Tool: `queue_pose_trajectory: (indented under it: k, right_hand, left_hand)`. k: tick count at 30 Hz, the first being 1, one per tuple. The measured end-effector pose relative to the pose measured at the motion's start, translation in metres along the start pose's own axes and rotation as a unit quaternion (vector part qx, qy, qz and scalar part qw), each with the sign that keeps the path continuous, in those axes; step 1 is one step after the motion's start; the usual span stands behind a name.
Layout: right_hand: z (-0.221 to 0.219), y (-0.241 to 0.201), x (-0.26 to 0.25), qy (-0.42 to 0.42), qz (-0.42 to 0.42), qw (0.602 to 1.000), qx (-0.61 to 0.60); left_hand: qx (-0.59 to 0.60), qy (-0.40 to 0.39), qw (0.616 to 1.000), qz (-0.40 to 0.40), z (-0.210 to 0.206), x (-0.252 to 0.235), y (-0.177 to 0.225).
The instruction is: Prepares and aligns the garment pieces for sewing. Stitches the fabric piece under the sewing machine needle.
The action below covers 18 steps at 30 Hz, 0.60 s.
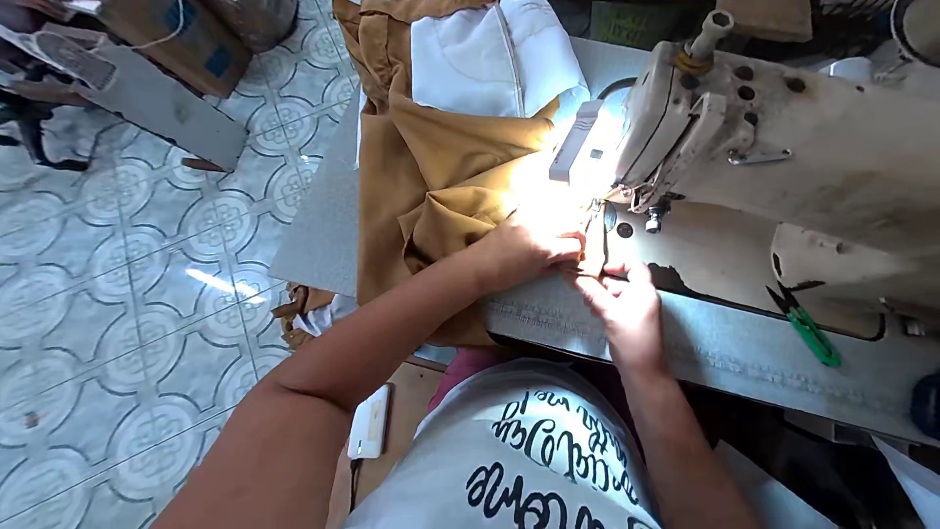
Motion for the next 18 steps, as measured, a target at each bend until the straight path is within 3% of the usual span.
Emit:
queue_pose_trajectory:
  k: [3, 5, 7, 18]
  right_hand:
    - [-0.006, -0.013, 0.026, 0.016, 0.119, 0.98, 0.162]
    - [-0.014, -0.024, 0.036, 0.034, 0.206, 0.927, 0.312]
    - [-0.02, -0.029, 0.037, 0.033, 0.235, 0.887, 0.396]
    - [-0.021, -0.015, 0.034, 0.043, 0.254, 0.872, 0.416]
  left_hand:
    - [-0.052, -0.03, 0.997, -0.04, -0.006, 0.001, 0.015]
    - [-0.06, -0.053, 0.996, -0.043, -0.014, 0.001, 0.018]
    - [-0.05, -0.057, 0.996, -0.039, -0.015, 0.0, 0.018]
    - [-0.085, -0.074, 0.994, 0.002, -0.019, 0.005, 0.019]
Point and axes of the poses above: each hand's wrist, its own x-axis away from the middle knuckle, its own z-axis out of the back of the hand, y = z × x, the point moved 10 cm from there along -x, towards the middle knuckle, and after that the axes turned 4 degrees about -y, right-handed, at the moved point
